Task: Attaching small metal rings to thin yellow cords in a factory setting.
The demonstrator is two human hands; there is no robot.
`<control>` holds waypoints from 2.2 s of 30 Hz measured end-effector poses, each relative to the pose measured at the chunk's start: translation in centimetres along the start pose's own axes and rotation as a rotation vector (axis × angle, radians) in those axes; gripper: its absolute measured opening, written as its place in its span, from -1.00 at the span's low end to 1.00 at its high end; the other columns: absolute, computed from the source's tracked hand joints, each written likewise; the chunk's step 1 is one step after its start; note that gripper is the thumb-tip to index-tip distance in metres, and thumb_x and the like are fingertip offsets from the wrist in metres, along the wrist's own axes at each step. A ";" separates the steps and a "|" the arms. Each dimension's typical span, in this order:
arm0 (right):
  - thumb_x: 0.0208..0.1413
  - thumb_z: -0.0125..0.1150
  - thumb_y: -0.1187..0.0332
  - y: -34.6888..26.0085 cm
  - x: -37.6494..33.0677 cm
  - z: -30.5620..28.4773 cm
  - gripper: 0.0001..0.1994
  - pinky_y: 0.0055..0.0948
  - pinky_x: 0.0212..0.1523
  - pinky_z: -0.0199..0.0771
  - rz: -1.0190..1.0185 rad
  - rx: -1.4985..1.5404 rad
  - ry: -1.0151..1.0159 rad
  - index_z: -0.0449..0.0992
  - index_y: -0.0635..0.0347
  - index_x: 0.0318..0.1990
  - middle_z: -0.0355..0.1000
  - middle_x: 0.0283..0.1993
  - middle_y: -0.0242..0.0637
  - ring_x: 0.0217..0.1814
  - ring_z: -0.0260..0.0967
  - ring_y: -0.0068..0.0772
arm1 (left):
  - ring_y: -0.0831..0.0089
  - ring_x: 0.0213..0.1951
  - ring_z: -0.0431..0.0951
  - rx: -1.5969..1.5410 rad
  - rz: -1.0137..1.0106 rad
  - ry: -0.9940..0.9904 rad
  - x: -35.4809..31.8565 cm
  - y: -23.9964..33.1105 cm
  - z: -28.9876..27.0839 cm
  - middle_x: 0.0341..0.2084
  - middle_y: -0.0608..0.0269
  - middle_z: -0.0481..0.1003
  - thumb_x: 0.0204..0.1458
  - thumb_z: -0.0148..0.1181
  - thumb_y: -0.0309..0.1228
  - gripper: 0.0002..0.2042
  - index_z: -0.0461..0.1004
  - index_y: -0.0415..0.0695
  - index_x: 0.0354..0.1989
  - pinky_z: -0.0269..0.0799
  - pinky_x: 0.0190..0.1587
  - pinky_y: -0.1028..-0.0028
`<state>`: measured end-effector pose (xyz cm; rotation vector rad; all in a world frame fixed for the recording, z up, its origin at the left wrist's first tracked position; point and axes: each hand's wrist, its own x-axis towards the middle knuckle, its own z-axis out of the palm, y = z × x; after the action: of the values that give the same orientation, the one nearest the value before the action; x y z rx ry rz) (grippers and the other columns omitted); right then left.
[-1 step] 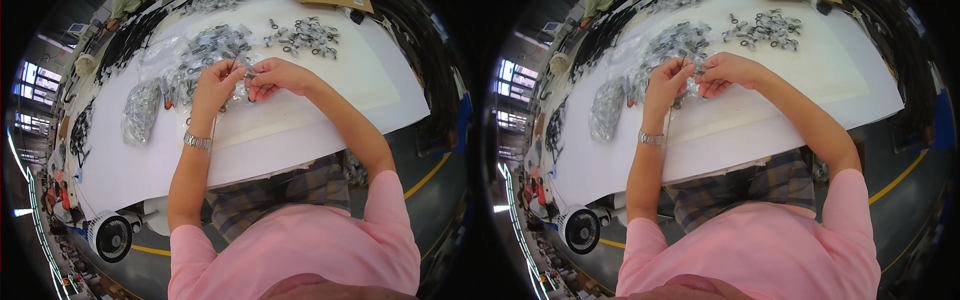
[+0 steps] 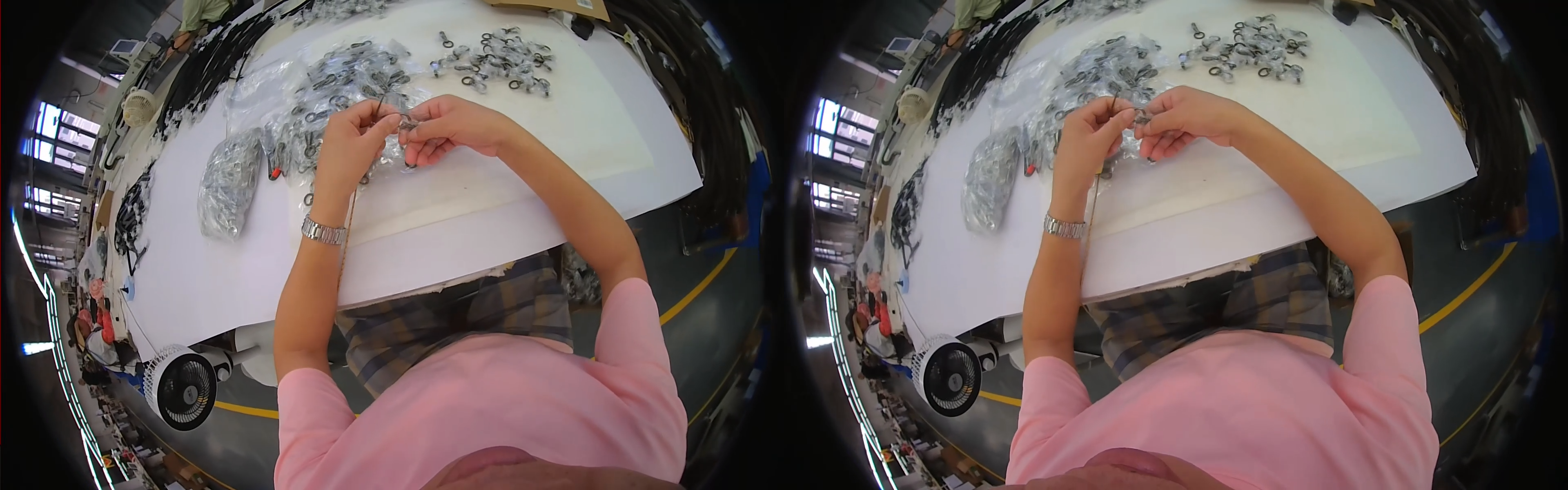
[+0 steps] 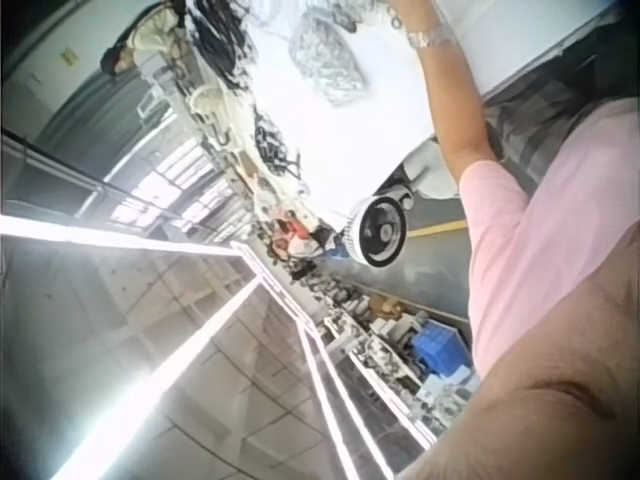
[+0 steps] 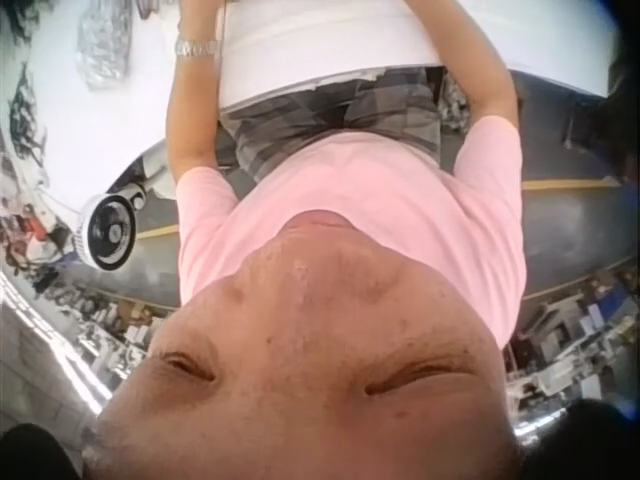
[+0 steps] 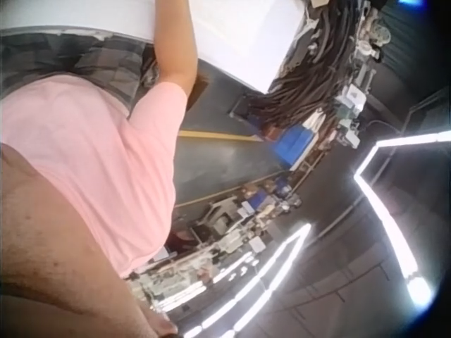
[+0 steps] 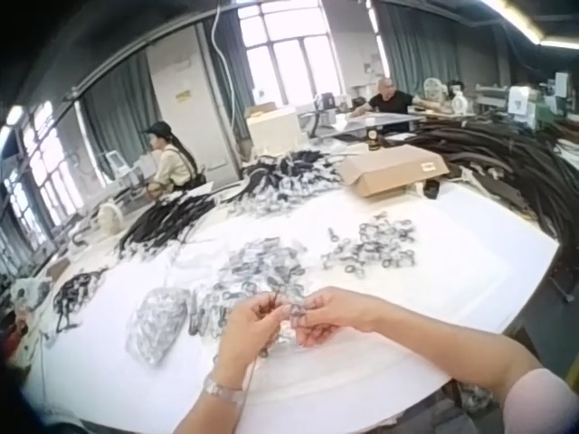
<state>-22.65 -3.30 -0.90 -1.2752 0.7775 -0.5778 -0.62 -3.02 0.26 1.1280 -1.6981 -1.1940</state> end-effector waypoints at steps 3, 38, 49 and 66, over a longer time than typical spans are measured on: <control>0.36 0.19 0.24 0.1 0.2 -0.2 -0.75 -0.51 -0.17 0.64 0.035 0.042 -0.024 0.57 0.24 -0.03 0.66 -0.20 -0.19 -0.26 0.62 -0.48 | 0.74 -0.60 0.27 0.246 0.146 0.096 -0.2 0.1 0.6 -0.59 0.45 0.50 0.20 0.27 -0.42 -0.88 0.62 -0.22 -0.31 0.19 -0.54 0.59; 0.34 0.24 0.16 1.6 0.9 0.9 -0.64 -0.51 -0.18 0.53 -0.194 0.346 0.347 0.62 0.32 0.04 0.59 -0.19 -0.32 -0.25 0.53 -0.52 | 0.76 -0.70 0.24 -0.414 -0.130 -0.168 -0.2 -0.7 1.2 -0.40 0.20 0.64 0.32 0.19 -0.37 -0.84 0.56 -0.22 -0.21 0.04 -0.66 0.68; 0.33 0.25 0.21 1.3 0.9 0.9 -0.74 -0.54 -0.06 0.55 -0.244 0.337 0.391 0.67 0.24 -0.14 0.62 -0.22 -0.35 -0.17 0.56 -0.54 | 0.78 -0.70 0.22 -0.293 -0.091 -0.196 -0.5 0.0 0.9 -0.40 0.17 0.65 0.29 0.22 -0.39 -0.86 0.54 -0.23 -0.23 0.02 -0.67 0.69; 0.37 0.20 0.10 1.5 0.8 0.7 -0.70 -0.49 0.09 0.54 -0.284 0.475 0.489 0.68 0.13 -0.10 0.66 -0.11 -0.36 -0.05 0.58 -0.56 | 0.82 -0.64 0.18 -0.402 -0.075 0.088 -1.3 1.5 1.6 -0.52 0.46 0.49 0.28 0.25 -0.39 -0.81 0.64 -0.25 -0.10 0.01 -0.63 0.70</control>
<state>-21.68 -3.15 -2.48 -0.8093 0.7958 -1.2558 -2.02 -1.08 1.18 0.9829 -1.2842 -1.4324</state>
